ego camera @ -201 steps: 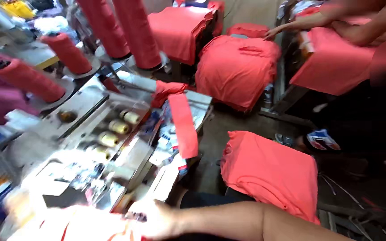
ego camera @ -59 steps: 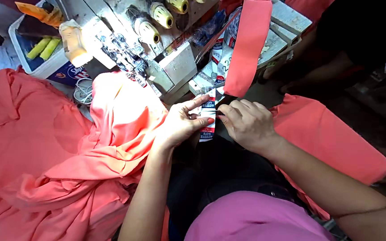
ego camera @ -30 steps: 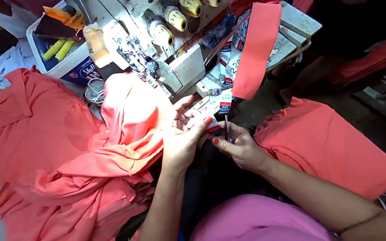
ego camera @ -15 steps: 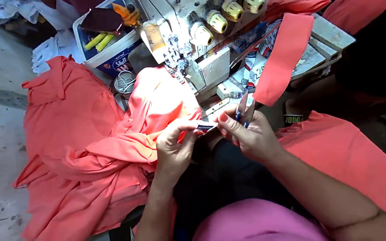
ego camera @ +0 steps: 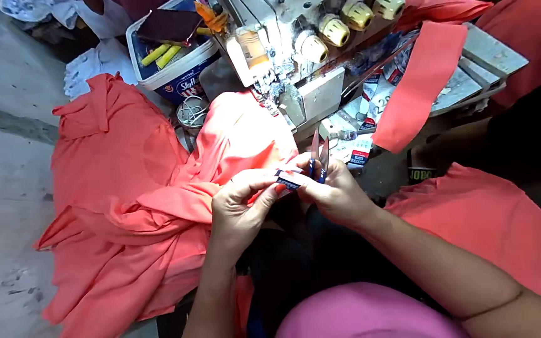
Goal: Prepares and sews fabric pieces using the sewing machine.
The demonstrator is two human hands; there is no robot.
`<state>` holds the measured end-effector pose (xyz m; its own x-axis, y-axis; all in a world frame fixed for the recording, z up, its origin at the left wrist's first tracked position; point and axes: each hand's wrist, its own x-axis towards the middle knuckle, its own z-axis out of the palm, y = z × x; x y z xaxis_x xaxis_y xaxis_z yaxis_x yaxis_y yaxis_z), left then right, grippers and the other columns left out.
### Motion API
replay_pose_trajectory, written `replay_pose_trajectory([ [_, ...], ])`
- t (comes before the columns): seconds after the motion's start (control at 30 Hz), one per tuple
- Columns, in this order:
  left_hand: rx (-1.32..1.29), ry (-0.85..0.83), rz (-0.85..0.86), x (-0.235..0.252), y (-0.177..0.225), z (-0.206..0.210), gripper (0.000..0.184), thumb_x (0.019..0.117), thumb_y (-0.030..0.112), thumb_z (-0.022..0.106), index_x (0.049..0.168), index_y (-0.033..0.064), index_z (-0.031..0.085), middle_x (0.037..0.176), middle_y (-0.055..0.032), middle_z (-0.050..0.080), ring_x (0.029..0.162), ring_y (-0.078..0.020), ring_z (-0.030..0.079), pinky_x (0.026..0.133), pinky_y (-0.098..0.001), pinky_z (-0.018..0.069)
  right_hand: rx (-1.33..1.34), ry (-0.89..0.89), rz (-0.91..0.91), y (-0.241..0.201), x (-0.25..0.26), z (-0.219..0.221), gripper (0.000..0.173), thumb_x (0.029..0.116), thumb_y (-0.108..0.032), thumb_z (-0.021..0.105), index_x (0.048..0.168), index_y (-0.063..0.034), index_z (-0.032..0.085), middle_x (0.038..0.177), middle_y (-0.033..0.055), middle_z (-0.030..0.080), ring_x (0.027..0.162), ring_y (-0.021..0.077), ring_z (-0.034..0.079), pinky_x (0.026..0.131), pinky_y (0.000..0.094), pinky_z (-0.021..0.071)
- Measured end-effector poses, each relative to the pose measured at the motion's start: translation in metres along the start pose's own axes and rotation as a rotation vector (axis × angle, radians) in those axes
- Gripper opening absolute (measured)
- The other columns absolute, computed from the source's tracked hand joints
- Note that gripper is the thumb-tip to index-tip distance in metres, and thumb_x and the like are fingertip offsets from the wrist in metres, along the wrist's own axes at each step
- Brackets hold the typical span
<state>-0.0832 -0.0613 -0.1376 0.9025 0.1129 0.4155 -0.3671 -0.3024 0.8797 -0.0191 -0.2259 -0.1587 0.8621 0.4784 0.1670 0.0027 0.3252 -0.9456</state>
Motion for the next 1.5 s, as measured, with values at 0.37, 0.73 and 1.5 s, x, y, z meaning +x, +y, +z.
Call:
replay_pose_trajectory([
  [0.37, -0.099, 0.080, -0.139, 0.005, 0.000, 0.009, 0.033, 0.0780, -0.009, 0.077, 0.107, 0.0036, 0.070, 0.091, 0.0079, 0.074, 0.080, 0.0006, 0.070, 0.074, -0.0171, 0.0593, -0.181, 0.074, -0.087, 0.009, -0.003, -0.003, 0.008, 0.0963, -0.003, 0.061, 0.092, -0.0064, 0.067, 0.069, -0.0107, 0.059, 0.056, -0.0071, 0.050, 0.053, 0.0098, 0.0444],
  [0.73, -0.148, 0.124, -0.240, -0.001, -0.006, 0.015, 0.025, 0.0827, -0.012, 0.072, 0.103, 0.0013, 0.075, 0.089, 0.0040, 0.077, 0.074, -0.0019, 0.071, 0.070, -0.0201, 0.0614, -0.183, 0.110, -0.145, 0.017, -0.006, -0.003, 0.007, 0.0945, -0.001, 0.062, 0.094, -0.0052, 0.068, 0.075, -0.0091, 0.063, 0.060, -0.0063, 0.054, 0.057, 0.0105, 0.0482],
  [1.5, 0.221, -0.163, -0.271, 0.094, -0.011, -0.014, 0.029, 0.0833, -0.005, 0.075, 0.109, 0.0040, 0.065, 0.085, -0.0015, 0.070, 0.070, -0.0032, 0.066, 0.059, -0.0184, 0.0542, -0.602, 0.200, -0.298, 0.041, 0.026, -0.021, 0.015, 0.0879, 0.001, 0.062, 0.103, 0.0034, 0.064, 0.085, 0.0071, 0.066, 0.077, 0.0028, 0.061, 0.072, 0.0156, 0.0506],
])
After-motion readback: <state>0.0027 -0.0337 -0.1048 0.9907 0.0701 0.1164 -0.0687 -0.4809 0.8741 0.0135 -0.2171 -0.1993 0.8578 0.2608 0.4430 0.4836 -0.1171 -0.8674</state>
